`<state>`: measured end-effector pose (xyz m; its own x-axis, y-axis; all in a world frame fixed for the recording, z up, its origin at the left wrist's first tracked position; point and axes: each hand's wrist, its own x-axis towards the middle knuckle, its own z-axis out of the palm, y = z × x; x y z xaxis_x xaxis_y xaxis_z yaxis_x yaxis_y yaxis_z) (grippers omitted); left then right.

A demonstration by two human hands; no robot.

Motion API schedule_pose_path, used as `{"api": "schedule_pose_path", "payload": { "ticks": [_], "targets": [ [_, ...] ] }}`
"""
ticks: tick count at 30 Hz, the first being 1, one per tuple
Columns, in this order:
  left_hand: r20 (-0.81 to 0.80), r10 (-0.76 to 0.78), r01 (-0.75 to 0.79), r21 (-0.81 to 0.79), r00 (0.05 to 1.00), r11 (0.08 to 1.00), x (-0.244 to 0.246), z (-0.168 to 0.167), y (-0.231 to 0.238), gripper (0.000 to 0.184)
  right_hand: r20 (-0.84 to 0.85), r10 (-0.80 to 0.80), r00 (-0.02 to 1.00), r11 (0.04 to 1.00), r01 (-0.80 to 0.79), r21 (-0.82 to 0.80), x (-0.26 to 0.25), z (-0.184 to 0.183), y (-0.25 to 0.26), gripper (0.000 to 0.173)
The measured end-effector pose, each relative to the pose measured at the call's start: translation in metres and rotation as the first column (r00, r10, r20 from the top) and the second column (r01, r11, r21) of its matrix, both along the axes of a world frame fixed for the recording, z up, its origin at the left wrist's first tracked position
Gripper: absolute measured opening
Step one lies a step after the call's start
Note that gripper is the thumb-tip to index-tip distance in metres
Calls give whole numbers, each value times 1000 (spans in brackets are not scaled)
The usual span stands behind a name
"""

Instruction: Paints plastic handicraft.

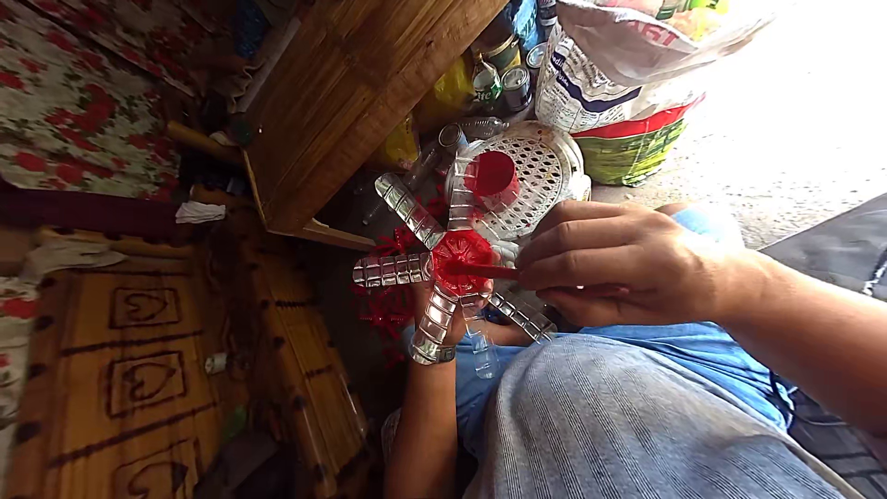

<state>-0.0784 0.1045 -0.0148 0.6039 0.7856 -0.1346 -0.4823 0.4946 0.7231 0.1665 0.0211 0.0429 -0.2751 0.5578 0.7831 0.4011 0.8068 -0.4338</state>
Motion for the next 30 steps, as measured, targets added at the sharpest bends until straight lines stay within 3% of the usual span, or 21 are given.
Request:
{"api": "schedule_pose_path", "payload": {
  "ticks": [7, 10, 14, 23, 26, 30],
  "targets": [
    [-60, -33, 32, -16, 998, 999, -3, -2, -1, 46, 102, 5, 995, 1000, -6, 10, -1, -4, 3, 18],
    [-57, -57, 53, -67, 997, 996, -4, -4, -1, 46, 84, -7, 996, 1000, 5, 20, 2, -1, 2, 17],
    [-73, -41, 41, -3, 996, 999, -3, -4, -4, 44, 81, 11, 997, 1000, -13, 19, -1, -2, 2, 17],
    [-76, -23, 21, -23, 997, 1000, -6, -7, -1, 46, 11, 26, 1000, 1000, -26, -7, 5, 1, 0, 16],
    [-40, -61, 61, -12, 997, 998, -5, -5, 1, 47, 56, 72, 996, 997, -71, -20, 1, -3, 3, 18],
    [-50, -83, 83, 9, 995, 996, -10, -12, 3, 49, 141, 15, 990, 1000, -19, 23, 7, -4, 4, 18]
  ]
}}
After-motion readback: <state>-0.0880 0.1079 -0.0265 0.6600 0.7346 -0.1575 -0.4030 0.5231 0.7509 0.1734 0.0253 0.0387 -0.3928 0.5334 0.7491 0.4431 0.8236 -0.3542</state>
